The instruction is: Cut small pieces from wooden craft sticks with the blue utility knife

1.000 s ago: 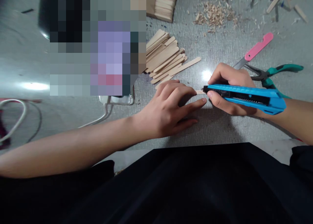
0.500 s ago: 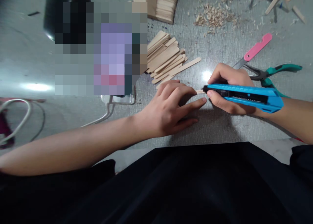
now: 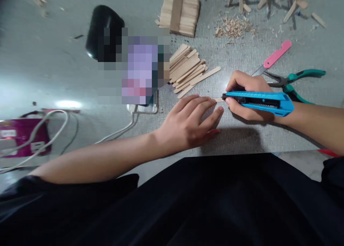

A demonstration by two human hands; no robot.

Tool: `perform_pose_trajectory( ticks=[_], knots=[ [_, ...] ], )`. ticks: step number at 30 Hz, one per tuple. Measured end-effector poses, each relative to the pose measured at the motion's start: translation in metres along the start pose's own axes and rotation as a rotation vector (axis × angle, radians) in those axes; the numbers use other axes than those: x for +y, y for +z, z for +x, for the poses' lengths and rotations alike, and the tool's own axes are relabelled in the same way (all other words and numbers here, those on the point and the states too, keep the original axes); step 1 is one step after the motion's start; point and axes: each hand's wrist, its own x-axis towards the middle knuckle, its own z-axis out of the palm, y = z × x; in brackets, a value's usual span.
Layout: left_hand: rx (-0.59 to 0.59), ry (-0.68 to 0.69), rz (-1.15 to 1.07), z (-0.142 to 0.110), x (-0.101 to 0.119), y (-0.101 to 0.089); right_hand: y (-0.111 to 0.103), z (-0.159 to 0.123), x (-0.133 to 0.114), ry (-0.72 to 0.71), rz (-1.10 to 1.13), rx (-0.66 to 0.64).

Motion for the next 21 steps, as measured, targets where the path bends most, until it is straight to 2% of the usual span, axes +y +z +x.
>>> perform_pose_trajectory(
  ticks=[4, 9, 12, 14, 17, 21],
  knots=[
    [-0.089, 0.001, 0.081, 0.004, 0.015, -0.009, 0.003, 0.002, 0.007, -0.056, 0.02, -0.001],
    [-0.316, -0.078, 0.135, 0.016, 0.039, -0.021, 0.004, 0.003, 0.005, -0.016, 0.018, -0.012],
    [-0.432, -0.16, 0.153, 0.026, 0.053, -0.021, 0.005, 0.001, 0.005, 0.006, 0.007, -0.003],
    [-0.464, -0.206, 0.189, 0.032, 0.06, -0.019, 0.006, 0.001, 0.005, -0.004, 0.013, 0.011],
    [-0.493, -0.202, 0.254, 0.034, 0.069, -0.018, 0.007, 0.001, 0.004, -0.015, 0.016, 0.03],
    [-0.418, -0.092, 0.327, 0.033, 0.077, -0.021, 0.005, 0.0, 0.003, 0.019, 0.017, 0.001]
  ],
)
